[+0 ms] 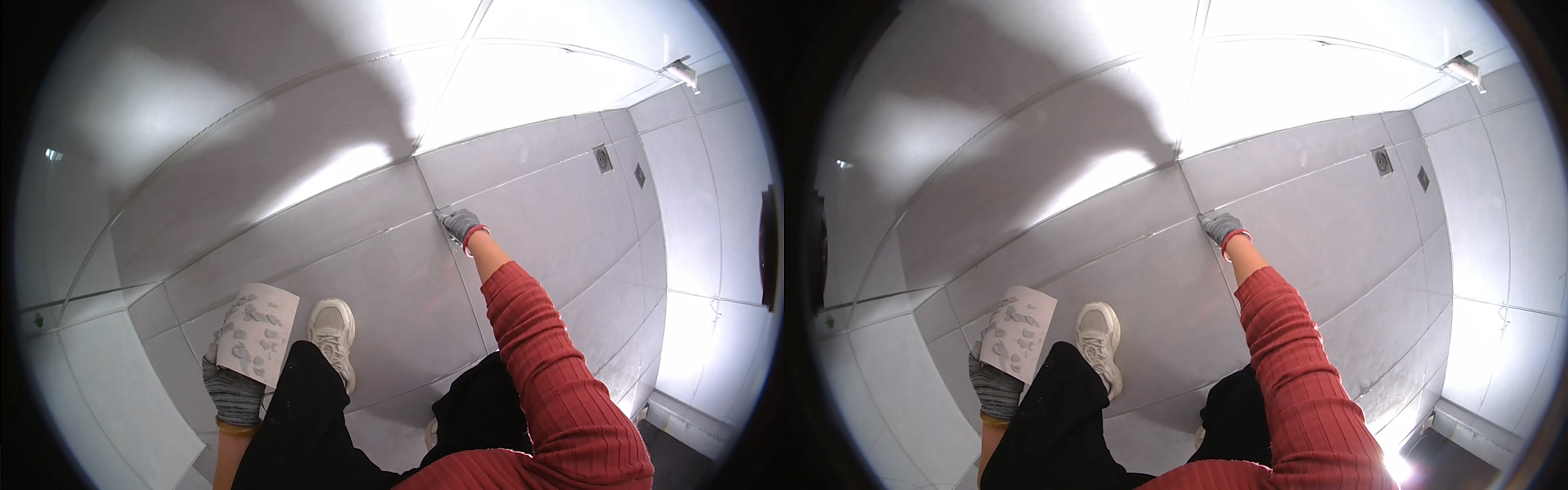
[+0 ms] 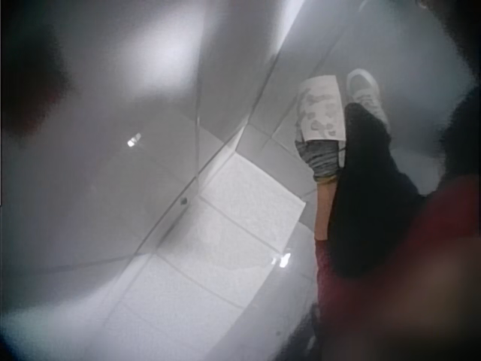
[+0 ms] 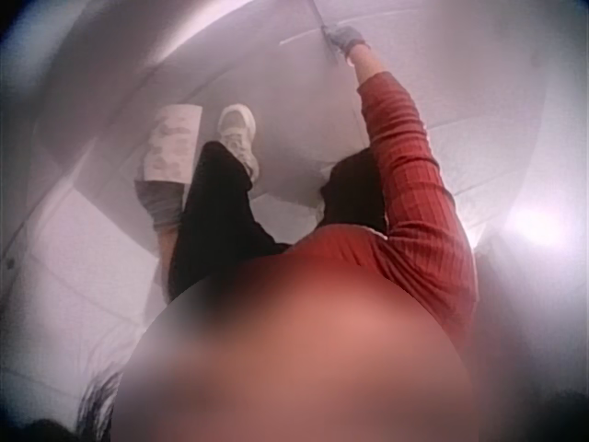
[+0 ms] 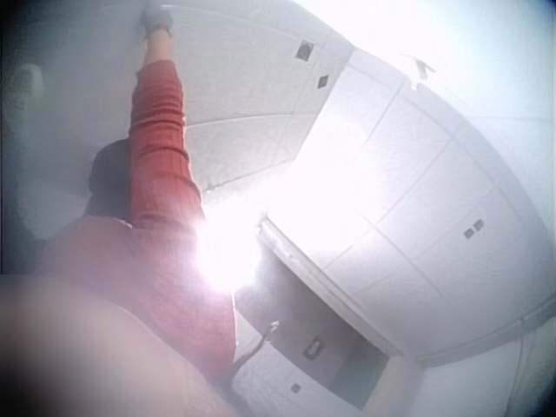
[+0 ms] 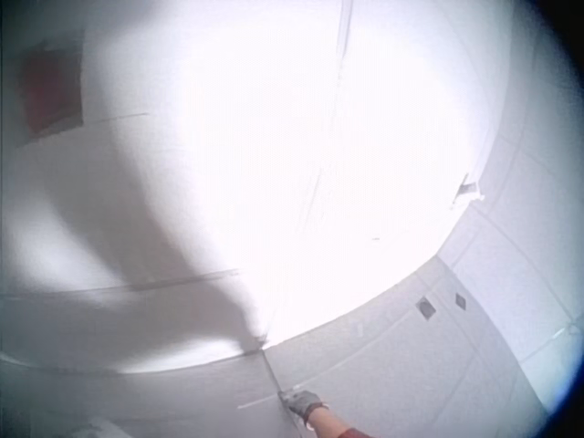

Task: The person applies grout into the gaps between white floor tiles using a small tool and a paper template. They repeatedly scoop grout from the paper and press it into the joints, then wipe excess material from the tile surfaces.

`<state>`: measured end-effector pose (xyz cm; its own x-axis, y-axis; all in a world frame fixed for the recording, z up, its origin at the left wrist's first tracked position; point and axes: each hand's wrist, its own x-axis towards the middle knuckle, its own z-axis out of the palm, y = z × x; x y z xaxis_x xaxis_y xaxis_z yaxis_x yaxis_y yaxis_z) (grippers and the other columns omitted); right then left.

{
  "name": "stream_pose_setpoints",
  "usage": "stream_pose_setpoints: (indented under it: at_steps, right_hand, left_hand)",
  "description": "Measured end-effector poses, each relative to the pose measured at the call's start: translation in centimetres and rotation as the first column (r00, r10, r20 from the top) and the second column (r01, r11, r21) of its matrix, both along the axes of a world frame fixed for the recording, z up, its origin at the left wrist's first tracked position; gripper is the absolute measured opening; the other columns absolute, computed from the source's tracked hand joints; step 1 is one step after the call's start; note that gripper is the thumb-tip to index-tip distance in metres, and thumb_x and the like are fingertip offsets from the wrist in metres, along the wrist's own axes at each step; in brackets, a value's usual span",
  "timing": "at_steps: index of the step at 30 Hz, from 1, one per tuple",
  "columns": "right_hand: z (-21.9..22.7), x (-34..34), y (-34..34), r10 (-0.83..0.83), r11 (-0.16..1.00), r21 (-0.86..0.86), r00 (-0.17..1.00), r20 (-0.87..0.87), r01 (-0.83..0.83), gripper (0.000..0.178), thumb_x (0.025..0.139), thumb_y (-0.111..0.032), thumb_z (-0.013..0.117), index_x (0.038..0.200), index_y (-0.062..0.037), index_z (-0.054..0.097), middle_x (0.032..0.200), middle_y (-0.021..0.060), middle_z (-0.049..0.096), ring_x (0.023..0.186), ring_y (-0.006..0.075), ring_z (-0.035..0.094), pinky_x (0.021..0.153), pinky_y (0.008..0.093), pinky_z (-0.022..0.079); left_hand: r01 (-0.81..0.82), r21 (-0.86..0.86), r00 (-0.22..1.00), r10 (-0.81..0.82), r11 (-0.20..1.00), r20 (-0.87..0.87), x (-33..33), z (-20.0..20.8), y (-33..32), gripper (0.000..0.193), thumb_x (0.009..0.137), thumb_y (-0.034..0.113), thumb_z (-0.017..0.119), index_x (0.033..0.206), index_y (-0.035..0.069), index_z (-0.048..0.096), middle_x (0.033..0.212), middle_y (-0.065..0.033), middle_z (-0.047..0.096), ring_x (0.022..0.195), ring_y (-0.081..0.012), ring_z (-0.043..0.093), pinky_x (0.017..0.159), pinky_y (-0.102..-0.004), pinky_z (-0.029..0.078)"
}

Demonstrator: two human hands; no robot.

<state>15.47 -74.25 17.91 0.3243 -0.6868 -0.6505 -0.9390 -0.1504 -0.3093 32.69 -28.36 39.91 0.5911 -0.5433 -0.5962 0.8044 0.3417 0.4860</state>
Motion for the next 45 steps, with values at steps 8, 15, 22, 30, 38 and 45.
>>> stream_pose_setpoints:
  at_steps: [8,15,22,30,38,45]
  right_hand:
    - [-0.1,-0.4,0.5,0.018,0.998,-0.054,0.999,0.033,-0.016,0.060,0.083,-0.055,0.050,0.081,0.0023,0.067,0.071,0.0169,0.066,0.071,0.0317,0.065,0.071,0.0382,0.049]
    - [-0.6,-0.2,0.7,-0.078,0.997,0.018,0.997,0.015,0.078,0.062,0.084,-0.056,0.048,0.078,0.0028,0.066,0.065,0.0146,0.063,0.067,0.0301,0.064,0.068,0.0390,0.049]
    - [0.1,-0.8,1.2,-0.003,0.993,0.115,0.994,-0.108,0.016,0.061,0.086,-0.056,0.047,0.070,0.0006,0.063,0.060,0.0127,0.059,0.057,0.0259,0.059,0.062,0.0389,0.047]
    - [3.2,-2.9,3.6,0.143,0.977,0.186,0.966,-0.214,-0.103,0.059,0.089,-0.051,0.042,0.101,0.0018,0.064,0.097,0.0221,0.065,0.095,0.0388,0.061,0.083,0.0434,0.047]
    - [2.6,-6.2,9.0,0.138,0.989,0.077,0.971,-0.196,-0.125,0.061,0.089,-0.052,0.042,0.099,0.0028,0.065,0.096,0.0237,0.065,0.093,0.0378,0.062,0.083,0.0439,0.047]
    - [1.5,-11.4,15.1,0.098,0.991,0.110,0.981,-0.166,-0.080,0.058,0.092,-0.048,0.037,0.098,0.0020,0.066,0.095,0.0228,0.065,0.092,0.0359,0.063,0.085,0.0438,0.048]
  left_hand:
    - [0.028,0.027,0.998,-0.030,0.999,0.055,0.1,-0.7,0.9,0.049,0.092,0.035,0.040,0.131,0.005,0.045,0.134,-0.0116,0.046,0.122,-0.0257,0.043,0.104,-0.0405,0.034]
    - [0.002,-0.024,0.999,-0.001,1.000,0.032,0.2,-1.2,1.2,0.047,0.093,0.033,0.040,0.129,0.005,0.046,0.133,-0.0116,0.047,0.122,-0.0256,0.044,0.103,-0.0407,0.036]
    - [0.052,0.011,0.989,-0.053,0.999,0.141,0.1,-1.6,1.7,0.045,0.094,0.032,0.038,0.128,0.004,0.046,0.133,-0.0119,0.047,0.121,-0.0245,0.045,0.103,-0.0397,0.036]
    - [0.143,0.225,0.880,-0.228,0.964,0.417,0.4,-2.2,1.7,0.044,0.095,0.031,0.036,0.129,0.005,0.046,0.134,-0.0119,0.046,0.121,-0.0244,0.045,0.103,-0.0399,0.036]
    - [0.164,0.050,0.949,-0.172,0.985,0.266,0.1,-1.2,1.2,0.038,0.094,0.027,0.040,0.127,0.010,0.048,0.132,-0.0110,0.047,0.120,-0.0269,0.047,0.100,-0.0433,0.039]
    - [0.187,0.031,0.971,-0.190,0.982,0.147,0.4,1.0,-1.2,0.038,0.093,0.027,0.043,0.124,0.005,0.049,0.129,-0.0109,0.049,0.116,-0.0255,0.049,0.098,-0.0405,0.042]
